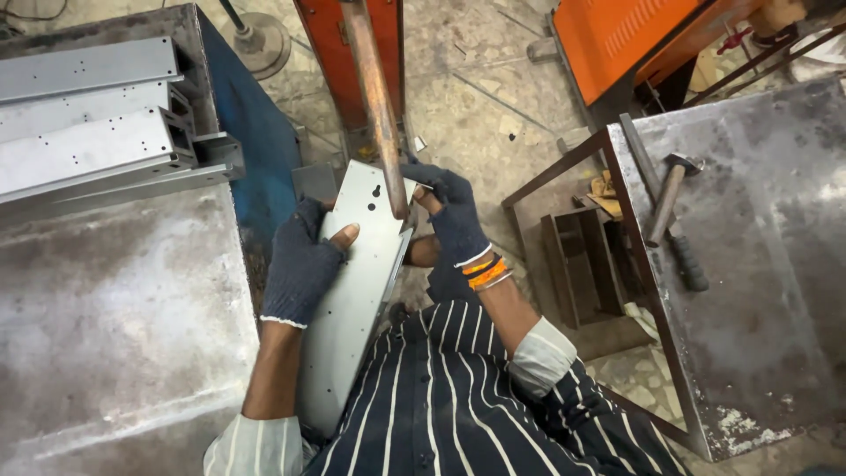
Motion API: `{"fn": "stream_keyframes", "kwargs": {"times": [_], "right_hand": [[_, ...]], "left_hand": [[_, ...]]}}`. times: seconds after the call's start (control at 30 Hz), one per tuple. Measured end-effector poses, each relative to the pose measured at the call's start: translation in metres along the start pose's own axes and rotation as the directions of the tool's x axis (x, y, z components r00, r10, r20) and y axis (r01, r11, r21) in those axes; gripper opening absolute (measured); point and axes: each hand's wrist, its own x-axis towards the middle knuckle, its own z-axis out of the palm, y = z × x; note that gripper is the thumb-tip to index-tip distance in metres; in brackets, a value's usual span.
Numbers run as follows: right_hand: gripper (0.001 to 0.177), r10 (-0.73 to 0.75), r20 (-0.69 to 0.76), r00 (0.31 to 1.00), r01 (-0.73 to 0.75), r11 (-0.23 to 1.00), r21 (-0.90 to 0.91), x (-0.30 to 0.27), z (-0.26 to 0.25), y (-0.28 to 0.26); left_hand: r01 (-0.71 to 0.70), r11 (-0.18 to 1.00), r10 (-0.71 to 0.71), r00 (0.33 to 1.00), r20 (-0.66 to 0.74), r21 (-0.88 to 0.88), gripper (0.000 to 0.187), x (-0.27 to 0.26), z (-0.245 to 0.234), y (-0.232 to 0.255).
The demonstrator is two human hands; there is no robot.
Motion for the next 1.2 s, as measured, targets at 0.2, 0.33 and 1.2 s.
{"fn": "stream_keyframes", "kwargs": {"times": [0.2,0.33,1.2], "right_hand": [[0.025,-0.09,0.008,0.996,0.091,0.991,-0.103,0.0,-0.008,0.011],[0.029,-0.018,-0.026,1.0,0.014,0.989,-0.147,-0.002,-0.011,0.026],[0.077,-0.179,0.237,0.955,0.278,0.817,-0.505,-0.029,0.034,-0.089]], "left_hand": [[-0.112,0.99,0.113,0.994,0.002,-0.084,0.036,-0.003,0.0,-0.003],[-0.13,0.991,0.13,0.991,-0.016,-0.023,0.036,-0.003,-0.004,-0.004],[-0.132,0.991,0.133,0.991,-0.014,0.025,0.04,-0.002,-0.004,-0.003]]}}
